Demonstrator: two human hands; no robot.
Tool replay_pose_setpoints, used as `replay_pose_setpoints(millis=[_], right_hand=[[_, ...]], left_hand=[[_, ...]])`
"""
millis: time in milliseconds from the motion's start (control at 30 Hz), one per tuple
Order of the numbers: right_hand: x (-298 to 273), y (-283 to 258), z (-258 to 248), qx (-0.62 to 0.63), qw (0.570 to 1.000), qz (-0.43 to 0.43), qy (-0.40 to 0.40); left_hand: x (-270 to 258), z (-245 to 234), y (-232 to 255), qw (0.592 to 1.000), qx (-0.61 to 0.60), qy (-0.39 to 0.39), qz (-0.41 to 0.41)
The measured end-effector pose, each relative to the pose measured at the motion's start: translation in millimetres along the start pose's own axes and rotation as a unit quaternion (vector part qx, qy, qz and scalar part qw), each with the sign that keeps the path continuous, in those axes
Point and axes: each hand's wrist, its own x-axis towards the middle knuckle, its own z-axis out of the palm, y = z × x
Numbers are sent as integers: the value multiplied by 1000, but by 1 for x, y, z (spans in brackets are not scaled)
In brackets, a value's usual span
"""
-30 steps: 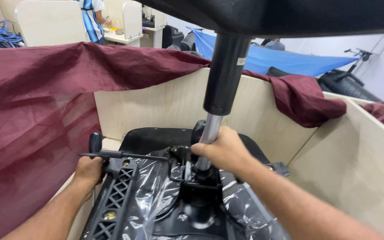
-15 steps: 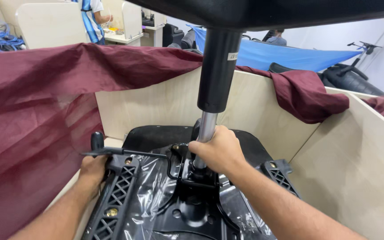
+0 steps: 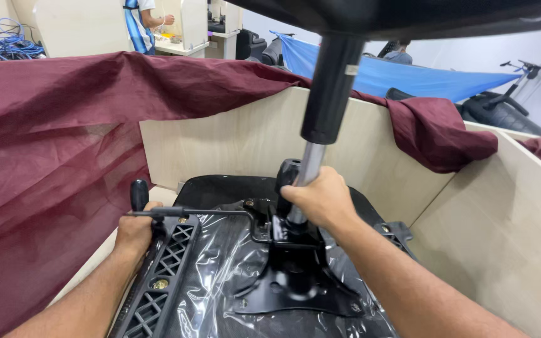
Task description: The person uses a screwdriver to tighten screws on the underside of a chair base, securing the central support column to the base plate. The hands repeatedly rotate the screwdriver to fasten multiple screws while stabilizing the chair structure.
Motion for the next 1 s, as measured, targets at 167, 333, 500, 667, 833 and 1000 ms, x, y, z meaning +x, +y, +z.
replay_pose_setpoints(millis=[167, 333, 500, 667, 833, 1000], right_hand=[[-13, -21, 9, 76, 996, -6, -48], [-7, -12, -3, 138, 983, -31, -113], [-6, -19, 7, 112, 988, -75, -81], [-9, -18, 22, 55, 998, -29, 11], [-4, -14, 20, 92, 994, -64, 15], [10, -14, 10, 49, 998, -36, 1]], left_hand=[[5, -4, 3, 996, 62, 49, -40], [-60, -19, 41, 989, 25, 124, -79], [-139, -31, 75, 962, 268, -42, 36], [-171, -20, 115, 963, 141, -143, -179], [-181, -15, 136, 953, 85, -152, -247], [-176, -17, 124, 960, 81, -127, -235]])
